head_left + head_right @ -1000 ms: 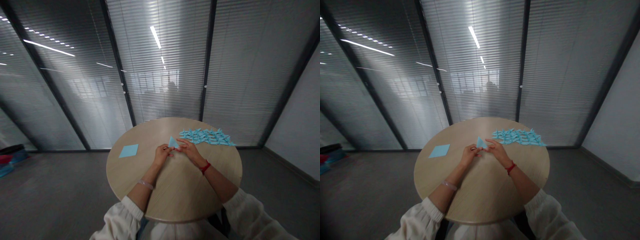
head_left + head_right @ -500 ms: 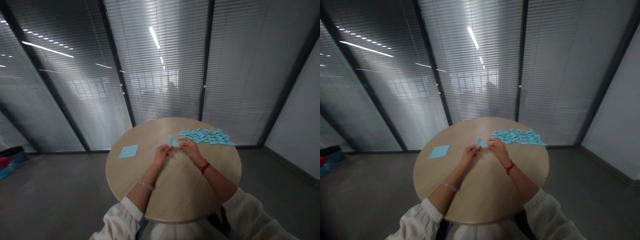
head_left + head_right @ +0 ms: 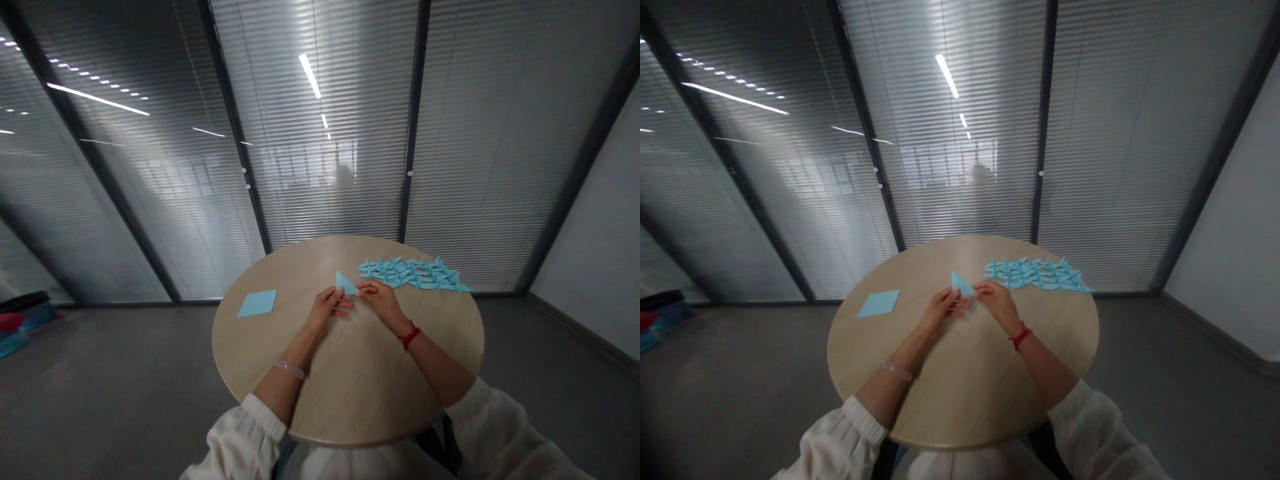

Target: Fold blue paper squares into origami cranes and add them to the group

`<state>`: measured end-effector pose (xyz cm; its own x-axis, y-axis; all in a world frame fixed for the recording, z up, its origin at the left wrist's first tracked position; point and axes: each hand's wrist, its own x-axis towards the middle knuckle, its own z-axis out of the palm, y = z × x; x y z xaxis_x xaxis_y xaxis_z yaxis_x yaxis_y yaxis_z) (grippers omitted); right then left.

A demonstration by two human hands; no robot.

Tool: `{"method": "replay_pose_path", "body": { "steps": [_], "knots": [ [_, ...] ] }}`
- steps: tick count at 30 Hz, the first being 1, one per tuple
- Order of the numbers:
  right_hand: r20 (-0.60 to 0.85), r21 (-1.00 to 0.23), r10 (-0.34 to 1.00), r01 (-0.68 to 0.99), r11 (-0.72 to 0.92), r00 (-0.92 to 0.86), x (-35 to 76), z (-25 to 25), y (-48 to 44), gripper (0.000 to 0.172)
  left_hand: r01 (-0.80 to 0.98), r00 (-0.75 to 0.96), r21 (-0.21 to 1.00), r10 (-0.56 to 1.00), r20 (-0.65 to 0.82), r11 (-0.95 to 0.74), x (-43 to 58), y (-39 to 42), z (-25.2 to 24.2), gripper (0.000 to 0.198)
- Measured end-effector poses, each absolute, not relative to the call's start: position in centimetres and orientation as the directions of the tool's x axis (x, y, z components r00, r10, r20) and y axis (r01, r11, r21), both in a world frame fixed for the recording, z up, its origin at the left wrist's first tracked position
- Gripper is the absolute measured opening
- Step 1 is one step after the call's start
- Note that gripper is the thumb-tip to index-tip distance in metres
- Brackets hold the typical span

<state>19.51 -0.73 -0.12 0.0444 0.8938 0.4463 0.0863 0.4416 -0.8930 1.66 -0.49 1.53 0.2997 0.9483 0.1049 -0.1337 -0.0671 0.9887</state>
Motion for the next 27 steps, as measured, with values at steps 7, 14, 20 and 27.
{"method": "replay_pose_path", "body": {
  "steps": [7,14,20,27],
  "knots": [
    [0.483,-0.874,0.873,0.099,0.476,0.067,19.3,0.0,-0.8,0.021,-0.207,0.323,0.978,0.945,0.059,0.01,1.7,-0.7,1.8,0.042],
    [0.519,-0.852,0.853,0.112,0.511,0.058,19.6,-0.4,-0.4,0.019,-0.248,0.335,0.968,0.941,0.053,0.034,1.7,-0.9,2.1,0.049],
    [0.504,-0.862,0.861,0.097,0.498,0.061,19.5,-0.4,-0.3,0.024,-0.242,0.35,0.97,0.935,0.061,0.027,1.6,-1.0,2.2,0.047],
    [0.466,-0.884,0.884,0.033,0.467,-0.026,19.0,0.7,-1.4,0.032,-0.198,0.334,0.98,0.94,0.07,-0.003,1.7,-1.0,2.0,0.045]
  ]
}}
